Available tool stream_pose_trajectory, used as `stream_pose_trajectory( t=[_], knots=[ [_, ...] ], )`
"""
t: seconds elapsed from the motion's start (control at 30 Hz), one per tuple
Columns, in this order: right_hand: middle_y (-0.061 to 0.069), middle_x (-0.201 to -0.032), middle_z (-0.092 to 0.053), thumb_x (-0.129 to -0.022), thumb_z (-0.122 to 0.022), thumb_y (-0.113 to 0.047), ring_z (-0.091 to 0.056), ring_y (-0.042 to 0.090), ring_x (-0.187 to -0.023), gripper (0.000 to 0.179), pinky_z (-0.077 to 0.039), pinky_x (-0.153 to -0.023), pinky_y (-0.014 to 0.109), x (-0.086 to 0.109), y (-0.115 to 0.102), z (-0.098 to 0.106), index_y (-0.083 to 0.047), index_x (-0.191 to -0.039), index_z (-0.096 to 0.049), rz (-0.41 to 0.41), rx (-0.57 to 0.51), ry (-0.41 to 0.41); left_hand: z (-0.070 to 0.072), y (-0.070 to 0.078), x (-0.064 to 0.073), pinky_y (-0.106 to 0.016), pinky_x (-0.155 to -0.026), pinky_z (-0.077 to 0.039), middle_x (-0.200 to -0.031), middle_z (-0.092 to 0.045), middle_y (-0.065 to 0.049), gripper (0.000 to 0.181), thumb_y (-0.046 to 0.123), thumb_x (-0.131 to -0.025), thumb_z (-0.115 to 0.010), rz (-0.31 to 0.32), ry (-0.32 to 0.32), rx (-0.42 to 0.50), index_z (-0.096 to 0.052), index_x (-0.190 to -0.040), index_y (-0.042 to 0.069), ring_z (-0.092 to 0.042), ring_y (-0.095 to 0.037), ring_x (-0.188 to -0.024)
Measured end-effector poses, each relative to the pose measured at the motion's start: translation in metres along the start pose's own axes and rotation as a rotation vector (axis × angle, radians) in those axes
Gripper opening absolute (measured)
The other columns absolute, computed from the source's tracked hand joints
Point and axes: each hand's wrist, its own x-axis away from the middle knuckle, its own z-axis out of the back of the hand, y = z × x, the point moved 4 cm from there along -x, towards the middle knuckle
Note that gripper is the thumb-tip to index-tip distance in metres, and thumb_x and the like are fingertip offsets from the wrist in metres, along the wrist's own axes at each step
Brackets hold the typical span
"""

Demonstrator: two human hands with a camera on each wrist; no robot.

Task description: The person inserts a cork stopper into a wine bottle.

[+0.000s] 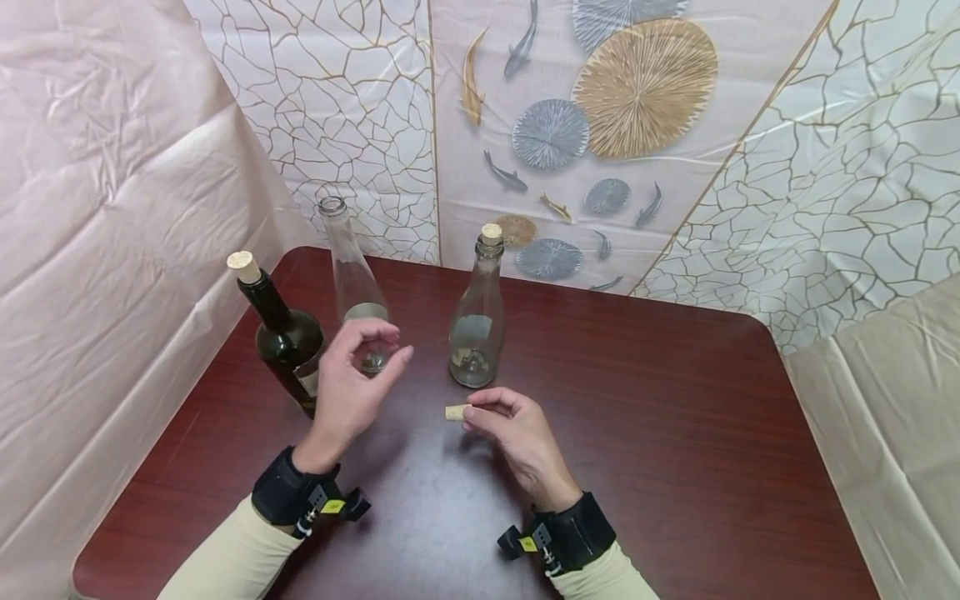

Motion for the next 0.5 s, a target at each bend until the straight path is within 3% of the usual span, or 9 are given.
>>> stream_pose_trajectory(
  t=[0.13,0.5],
  knots=[
    [0.007,-0.094,-0.072,-0.078,-0.080,-0.015,-0.068,0.019,-0.087,0.053,-0.054,-0.091,0.046,0.001,0.000,0.000,0.014,-0.117,-0.058,0.000,0.016,-0.002,0.009,0.007,-0.017,-0.042,-0.076,-0.056,-0.098,-0.062,-0.022,0.027,-0.006,-0.076,-0.076,-0.030,0.084,-0.011,-0.064,-0.100,-0.008,-0.063,-0.031,-0.083],
    [0.009,-0.095,-0.072,-0.078,-0.081,-0.016,-0.068,0.020,-0.086,0.049,-0.057,-0.087,0.041,0.006,0.001,-0.001,0.011,-0.114,-0.062,-0.001,0.026,0.008,0.018,0.011,-0.044,-0.053,-0.079,-0.054,-0.105,-0.056,-0.029,0.037,-0.008,-0.077,-0.074,-0.093,0.186,0.000,-0.058,-0.109,-0.013,-0.059,-0.037,-0.092]
  ],
)
